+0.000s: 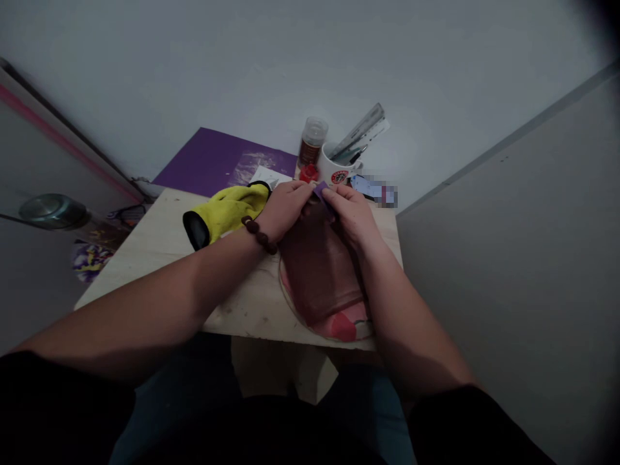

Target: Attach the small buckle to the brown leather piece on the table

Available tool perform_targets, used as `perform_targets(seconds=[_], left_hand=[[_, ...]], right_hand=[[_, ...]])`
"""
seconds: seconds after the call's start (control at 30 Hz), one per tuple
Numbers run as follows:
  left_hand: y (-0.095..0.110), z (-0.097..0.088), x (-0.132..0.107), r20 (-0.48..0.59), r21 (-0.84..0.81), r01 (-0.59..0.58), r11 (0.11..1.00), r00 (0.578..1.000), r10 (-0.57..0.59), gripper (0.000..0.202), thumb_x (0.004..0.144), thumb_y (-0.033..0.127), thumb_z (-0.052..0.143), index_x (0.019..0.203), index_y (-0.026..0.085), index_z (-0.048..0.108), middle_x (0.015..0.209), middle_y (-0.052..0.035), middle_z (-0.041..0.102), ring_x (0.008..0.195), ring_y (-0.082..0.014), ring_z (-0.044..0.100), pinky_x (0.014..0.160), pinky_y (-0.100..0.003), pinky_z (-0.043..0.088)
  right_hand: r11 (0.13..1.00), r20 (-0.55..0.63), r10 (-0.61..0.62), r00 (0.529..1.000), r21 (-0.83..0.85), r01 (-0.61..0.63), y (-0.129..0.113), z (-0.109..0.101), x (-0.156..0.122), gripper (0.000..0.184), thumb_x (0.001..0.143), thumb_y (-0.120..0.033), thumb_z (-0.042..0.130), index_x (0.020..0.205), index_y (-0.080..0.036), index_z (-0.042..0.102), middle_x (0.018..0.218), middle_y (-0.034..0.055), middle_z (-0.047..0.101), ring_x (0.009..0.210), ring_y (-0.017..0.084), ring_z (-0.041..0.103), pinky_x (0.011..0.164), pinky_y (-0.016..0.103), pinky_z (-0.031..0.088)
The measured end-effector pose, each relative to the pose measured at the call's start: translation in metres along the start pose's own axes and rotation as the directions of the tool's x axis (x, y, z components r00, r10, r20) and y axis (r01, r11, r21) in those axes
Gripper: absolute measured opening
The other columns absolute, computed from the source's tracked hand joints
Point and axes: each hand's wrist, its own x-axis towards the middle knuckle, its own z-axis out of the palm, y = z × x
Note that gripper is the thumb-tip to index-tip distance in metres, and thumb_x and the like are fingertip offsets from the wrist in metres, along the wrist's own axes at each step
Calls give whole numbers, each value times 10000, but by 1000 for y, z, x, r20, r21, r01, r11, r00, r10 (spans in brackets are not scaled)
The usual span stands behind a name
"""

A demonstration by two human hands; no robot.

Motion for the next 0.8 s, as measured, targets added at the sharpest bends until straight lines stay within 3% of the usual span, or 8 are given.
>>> perform_targets(seconds=[0.23,0.43,0.8], left_hand=[[9,-1,-6,11,31,-37,999,999,37,471,1162,325,491,709,229,576,717,-45,601,698,-181,535,685,-342,388],[2,-2,-1,-73,63,-79,995,994,84,448,1129,304,531,688,230,515,704,-26,565,682,-175,489,686,-362,356],[-9,-2,5,-31,168,-205,964,977,213,436,1137,330,501,716,228,550,735,-30,618,727,-191,536,696,-354,390]], right_hand=[[1000,12,17,1000,-3,-17,1,-1,1,480,938,-717,839,850,-261,716,696,-20,609,597,152,495,573,327,468],[999,-3,40,999,18,-40,-7,0,-3,401,921,-608,868,823,-248,723,640,-35,590,568,141,466,540,304,385],[998,-3,40,999,38,-39,-11,1,-6,400,918,-569,886,791,-233,711,649,-36,598,591,125,454,535,275,349]])
